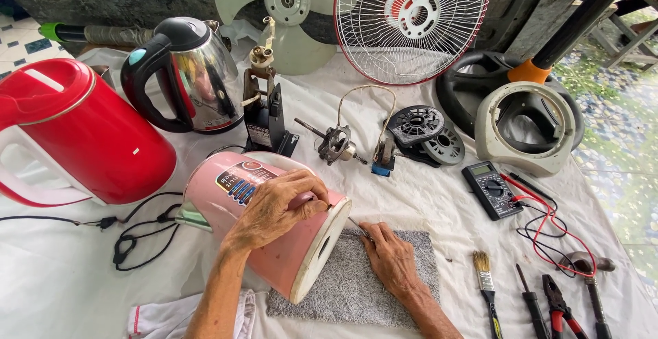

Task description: Using a manual screwdriver to remove screws from the base of an electric kettle for repair.

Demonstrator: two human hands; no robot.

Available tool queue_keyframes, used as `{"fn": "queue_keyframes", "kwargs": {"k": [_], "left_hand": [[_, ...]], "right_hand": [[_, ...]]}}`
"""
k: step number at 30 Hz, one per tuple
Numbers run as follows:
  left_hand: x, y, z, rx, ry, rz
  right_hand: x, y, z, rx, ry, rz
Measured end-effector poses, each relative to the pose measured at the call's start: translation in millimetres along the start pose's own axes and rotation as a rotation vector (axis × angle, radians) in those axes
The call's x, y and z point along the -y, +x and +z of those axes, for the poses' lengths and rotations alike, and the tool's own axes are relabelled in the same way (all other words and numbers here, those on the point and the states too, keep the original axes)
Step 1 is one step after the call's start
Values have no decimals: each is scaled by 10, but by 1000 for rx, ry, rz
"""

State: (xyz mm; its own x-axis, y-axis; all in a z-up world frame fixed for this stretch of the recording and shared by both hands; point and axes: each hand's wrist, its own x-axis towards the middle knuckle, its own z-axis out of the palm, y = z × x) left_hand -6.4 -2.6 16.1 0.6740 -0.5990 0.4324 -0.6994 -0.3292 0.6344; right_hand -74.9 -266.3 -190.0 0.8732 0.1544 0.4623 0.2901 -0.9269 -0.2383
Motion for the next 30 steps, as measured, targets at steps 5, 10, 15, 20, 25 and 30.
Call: {"fn": "queue_keyframes", "kwargs": {"k": [5, 10, 15, 20, 25, 30], "left_hand": [[18, -3, 2, 1, 5, 13], [21, -8, 4, 2, -3, -12], [36, -13, 10, 12, 6, -20], [17, -12, 5, 3, 8, -25], [35, -10, 7, 18, 2, -30], [21, -22, 2, 16, -2, -23]], "right_hand": [[-3, 1, 2, 11, -6, 8], [-12, -2, 20, 8, -2, -1], [7, 11, -21, -20, 12, -24], [5, 9, -18, -9, -15, -19], [7, 7, -13, -9, 0, -14], [-1, -11, -1, -22, -16, -34]]}}
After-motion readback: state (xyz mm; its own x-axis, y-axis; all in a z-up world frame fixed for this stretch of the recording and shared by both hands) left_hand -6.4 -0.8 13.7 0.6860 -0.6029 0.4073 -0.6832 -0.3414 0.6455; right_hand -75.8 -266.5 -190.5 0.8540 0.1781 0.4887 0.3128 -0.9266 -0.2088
